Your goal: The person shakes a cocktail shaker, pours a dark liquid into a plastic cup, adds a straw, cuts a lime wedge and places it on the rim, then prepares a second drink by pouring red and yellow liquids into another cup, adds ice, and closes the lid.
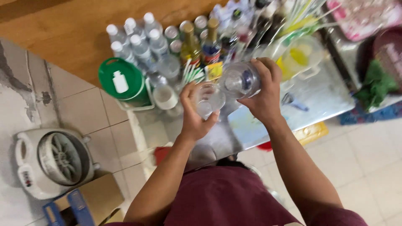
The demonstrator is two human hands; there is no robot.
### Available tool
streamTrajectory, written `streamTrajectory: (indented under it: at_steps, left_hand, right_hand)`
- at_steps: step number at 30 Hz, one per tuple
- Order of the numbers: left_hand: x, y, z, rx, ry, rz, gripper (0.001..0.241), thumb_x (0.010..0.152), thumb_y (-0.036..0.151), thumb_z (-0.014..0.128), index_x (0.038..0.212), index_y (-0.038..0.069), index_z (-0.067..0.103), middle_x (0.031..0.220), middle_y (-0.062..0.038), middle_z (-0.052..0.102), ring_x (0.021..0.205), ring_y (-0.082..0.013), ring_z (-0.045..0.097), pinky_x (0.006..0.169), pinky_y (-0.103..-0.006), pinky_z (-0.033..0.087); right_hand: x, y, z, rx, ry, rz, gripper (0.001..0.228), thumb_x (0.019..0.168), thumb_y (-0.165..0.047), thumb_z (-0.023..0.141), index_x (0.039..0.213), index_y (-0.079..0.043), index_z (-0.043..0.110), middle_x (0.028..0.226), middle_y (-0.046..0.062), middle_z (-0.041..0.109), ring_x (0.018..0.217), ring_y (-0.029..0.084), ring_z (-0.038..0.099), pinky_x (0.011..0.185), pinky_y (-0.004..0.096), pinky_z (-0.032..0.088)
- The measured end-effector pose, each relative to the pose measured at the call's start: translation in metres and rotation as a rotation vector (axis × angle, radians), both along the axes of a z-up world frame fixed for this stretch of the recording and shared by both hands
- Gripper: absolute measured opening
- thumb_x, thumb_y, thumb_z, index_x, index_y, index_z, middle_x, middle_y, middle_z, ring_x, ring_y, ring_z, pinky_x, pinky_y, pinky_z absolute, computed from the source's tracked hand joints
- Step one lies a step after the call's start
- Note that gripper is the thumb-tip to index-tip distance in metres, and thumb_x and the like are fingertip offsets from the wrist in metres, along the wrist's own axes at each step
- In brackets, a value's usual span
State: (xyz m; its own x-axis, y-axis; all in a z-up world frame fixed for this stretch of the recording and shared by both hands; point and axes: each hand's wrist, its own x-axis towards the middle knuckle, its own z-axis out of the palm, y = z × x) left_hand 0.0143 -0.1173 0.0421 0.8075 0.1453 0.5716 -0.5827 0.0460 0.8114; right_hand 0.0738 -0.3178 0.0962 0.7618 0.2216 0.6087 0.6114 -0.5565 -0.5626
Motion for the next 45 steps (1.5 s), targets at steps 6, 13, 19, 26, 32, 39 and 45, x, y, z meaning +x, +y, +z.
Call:
streamTrajectory:
  at_steps: [6, 13, 19, 26, 32, 39, 45]
  left_hand:
    - [0.026, -0.052, 0.040, 0.029, -0.019, 0.095, 0.089, 0.085, 0.009, 0.072, 0.152, 0.008, 0.014, 0.142, -0.020, 0.052, 0.120, -0.0302, 0.061, 0.100, -0.0460, 0.053]
    - [0.042, -0.080, 0.085, 0.104, -0.072, 0.099, 0.074, 0.097, 0.023, 0.069, 0.151, 0.013, 0.019, 0.140, -0.024, 0.053, 0.127, -0.0322, 0.058, 0.108, -0.0438, 0.053]
    - [0.050, -0.082, 0.089, 0.090, -0.004, 0.050, 0.078, 0.093, 0.023, 0.073, 0.148, 0.011, 0.020, 0.143, -0.024, 0.049, 0.131, -0.0318, 0.055, 0.113, -0.0445, 0.047]
    - [0.049, -0.074, 0.095, 0.067, 0.112, 0.020, 0.083, 0.091, 0.027, 0.076, 0.150, 0.012, 0.020, 0.147, -0.025, 0.045, 0.139, -0.0332, 0.049, 0.116, -0.0448, 0.041]
    - [0.051, -0.064, 0.104, 0.048, 0.126, 0.000, 0.084, 0.089, 0.022, 0.076, 0.150, 0.011, 0.020, 0.145, -0.026, 0.047, 0.138, -0.0332, 0.051, 0.118, -0.0439, 0.041]
    - [0.055, -0.056, 0.107, 0.024, 0.149, -0.016, 0.087, 0.087, 0.025, 0.079, 0.151, 0.014, 0.020, 0.148, -0.026, 0.044, 0.140, -0.0333, 0.049, 0.116, -0.0434, 0.044]
    - [0.058, -0.055, 0.109, 0.048, 0.144, -0.010, 0.089, 0.087, 0.030, 0.078, 0.151, 0.013, 0.019, 0.148, -0.027, 0.044, 0.140, -0.0337, 0.049, 0.115, -0.0441, 0.045]
  right_hand:
    - [0.042, -0.041, 0.045, -0.092, -0.271, -0.010, 0.078, 0.077, -0.033, 0.099, 0.142, -0.017, 0.059, 0.142, 0.017, 0.050, 0.133, 0.045, 0.045, 0.109, 0.057, 0.031]
    - [0.089, -0.082, 0.090, -0.349, -0.526, -0.010, 0.062, 0.096, -0.034, 0.095, 0.143, -0.021, 0.057, 0.140, 0.017, 0.054, 0.133, 0.042, 0.047, 0.098, 0.055, 0.035]
    - [0.106, -0.092, 0.109, -0.472, -0.615, 0.013, 0.067, 0.088, -0.022, 0.103, 0.140, -0.022, 0.062, 0.141, 0.022, 0.053, 0.132, 0.044, 0.046, 0.101, 0.064, 0.032]
    - [0.108, -0.082, 0.119, -0.515, -0.645, 0.026, 0.069, 0.087, -0.030, 0.105, 0.140, -0.026, 0.061, 0.143, 0.019, 0.055, 0.133, 0.044, 0.047, 0.104, 0.065, 0.030]
    - [0.109, -0.072, 0.127, -0.503, -0.685, 0.018, 0.062, 0.086, -0.021, 0.105, 0.134, -0.025, 0.065, 0.143, 0.017, 0.056, 0.133, 0.041, 0.048, 0.102, 0.066, 0.032]
    - [0.110, -0.068, 0.137, -0.540, -0.656, 0.031, 0.073, 0.079, -0.014, 0.108, 0.138, -0.023, 0.065, 0.147, 0.020, 0.054, 0.136, 0.044, 0.047, 0.104, 0.071, 0.029]
    - [0.112, -0.067, 0.141, -0.549, -0.672, 0.015, 0.066, 0.085, -0.020, 0.108, 0.137, -0.024, 0.066, 0.146, 0.020, 0.055, 0.135, 0.043, 0.048, 0.105, 0.069, 0.027]
